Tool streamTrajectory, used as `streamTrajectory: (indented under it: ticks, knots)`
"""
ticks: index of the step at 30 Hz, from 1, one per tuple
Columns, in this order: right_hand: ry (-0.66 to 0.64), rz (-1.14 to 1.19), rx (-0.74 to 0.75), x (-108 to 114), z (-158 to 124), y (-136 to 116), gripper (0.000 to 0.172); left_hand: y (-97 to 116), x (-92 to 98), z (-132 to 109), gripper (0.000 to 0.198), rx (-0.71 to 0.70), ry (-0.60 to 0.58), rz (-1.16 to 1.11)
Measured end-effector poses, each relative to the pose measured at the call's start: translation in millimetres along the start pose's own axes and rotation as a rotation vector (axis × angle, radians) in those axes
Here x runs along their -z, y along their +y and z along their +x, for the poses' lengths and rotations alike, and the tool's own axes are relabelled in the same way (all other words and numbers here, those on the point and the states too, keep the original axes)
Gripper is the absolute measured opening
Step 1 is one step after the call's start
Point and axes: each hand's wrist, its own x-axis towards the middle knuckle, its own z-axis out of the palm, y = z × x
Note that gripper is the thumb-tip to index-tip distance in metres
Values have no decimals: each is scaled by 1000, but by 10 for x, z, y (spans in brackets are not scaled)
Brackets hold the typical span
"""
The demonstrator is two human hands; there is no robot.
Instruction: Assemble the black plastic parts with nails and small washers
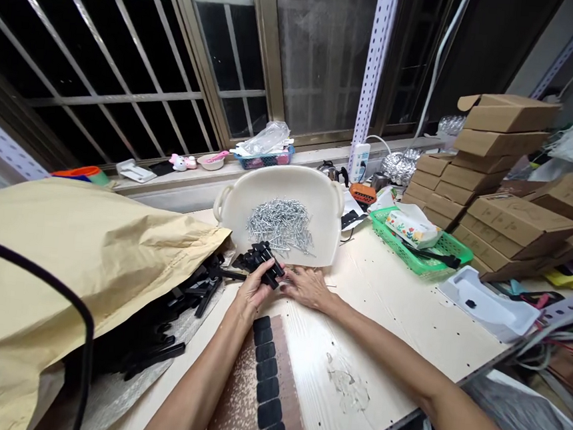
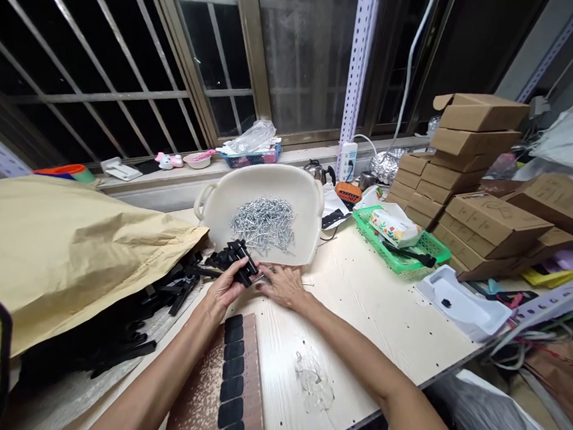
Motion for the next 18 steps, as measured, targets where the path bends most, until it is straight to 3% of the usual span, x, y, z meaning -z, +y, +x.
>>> streamTrajectory:
  ticks: [4,9,15,18]
  knots:
    - [60,33,15,-63,134,-49,59,25,48,27,8,-14,29,11]
    - [131,72,-59,-117,234,-2,79,68,43,32,7,-18,-22,17]
    - [84,85,54,-90,514,-9,51,20,-2,36,9,12,-72,61]
    - [74,79,64,-92,444,-2,45,-3,9,38,8,11,-57,70]
